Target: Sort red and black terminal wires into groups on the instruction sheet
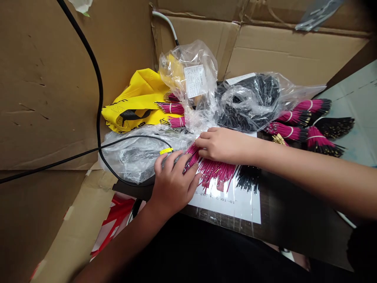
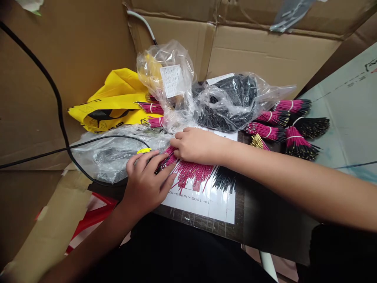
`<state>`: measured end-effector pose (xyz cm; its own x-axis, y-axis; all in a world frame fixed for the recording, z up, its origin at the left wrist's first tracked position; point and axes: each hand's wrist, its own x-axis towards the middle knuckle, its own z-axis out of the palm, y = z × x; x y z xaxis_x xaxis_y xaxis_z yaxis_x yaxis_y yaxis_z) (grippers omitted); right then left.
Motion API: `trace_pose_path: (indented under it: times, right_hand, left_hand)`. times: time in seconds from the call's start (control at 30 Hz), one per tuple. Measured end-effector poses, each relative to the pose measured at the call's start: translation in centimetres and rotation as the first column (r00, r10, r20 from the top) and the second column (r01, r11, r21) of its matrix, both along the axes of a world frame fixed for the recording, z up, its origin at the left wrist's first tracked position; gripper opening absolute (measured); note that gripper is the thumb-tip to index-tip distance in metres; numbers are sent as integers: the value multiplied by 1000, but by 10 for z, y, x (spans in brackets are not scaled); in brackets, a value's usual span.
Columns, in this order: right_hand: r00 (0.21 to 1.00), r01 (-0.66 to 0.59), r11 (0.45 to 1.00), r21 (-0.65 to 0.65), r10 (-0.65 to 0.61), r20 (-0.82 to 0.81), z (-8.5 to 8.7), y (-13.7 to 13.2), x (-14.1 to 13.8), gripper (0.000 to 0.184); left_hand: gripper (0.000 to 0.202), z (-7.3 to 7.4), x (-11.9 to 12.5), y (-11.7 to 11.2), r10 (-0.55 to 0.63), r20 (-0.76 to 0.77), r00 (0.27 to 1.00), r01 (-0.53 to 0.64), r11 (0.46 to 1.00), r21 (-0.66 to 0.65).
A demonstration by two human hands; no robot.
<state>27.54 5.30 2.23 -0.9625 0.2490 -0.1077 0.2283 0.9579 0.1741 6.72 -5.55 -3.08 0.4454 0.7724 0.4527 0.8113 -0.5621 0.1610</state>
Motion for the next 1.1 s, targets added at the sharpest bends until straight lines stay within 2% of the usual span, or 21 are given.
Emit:
trace_pose_path:
  times: [0.17, 0.33, 0.47, 0.57, 0.73, 0.9, 1.1]
  right_hand:
    - [992, -121, 993, 9, 121, -27, -2, -1, 0, 22]
    - [990, -137, 991, -9, 136, -18, -7, -4, -7, 22]
    - [989, -148, 989, 18, 148, -8, -7, -9, -13, 26]
    - [979, -197, 980, 10, 196, 62, -4, -9, -16, 25]
    - [953, -204, 978, -37, 207, 223, 6, -8, -26, 25]
    - [927, -172, 981, -88, 192, 323, 18, -16, -39, 26]
    - [921, -191, 978, -83, 208, 328, 17, -17, -42, 27]
  left_hand:
    - [20, 1, 0, 0, -4, 11, 1000, 4, 1000, -15]
    - [19, 2, -2, 2, 7, 77, 997, -1, 998, -70]
    - [30, 3, -5, 3, 31, 207, 978, -13, 996, -88]
    - [34, 4, -8, 4, 38, 283, 958, -13, 996, -90]
    - [34, 5, -11, 4, 33, 343, 939, 9, 993, -119]
    - [49, 1, -15, 3, 10, 456, 890, 45, 993, -109]
    - [61, 0, -16, 4, 21, 495, 869, 53, 989, -135]
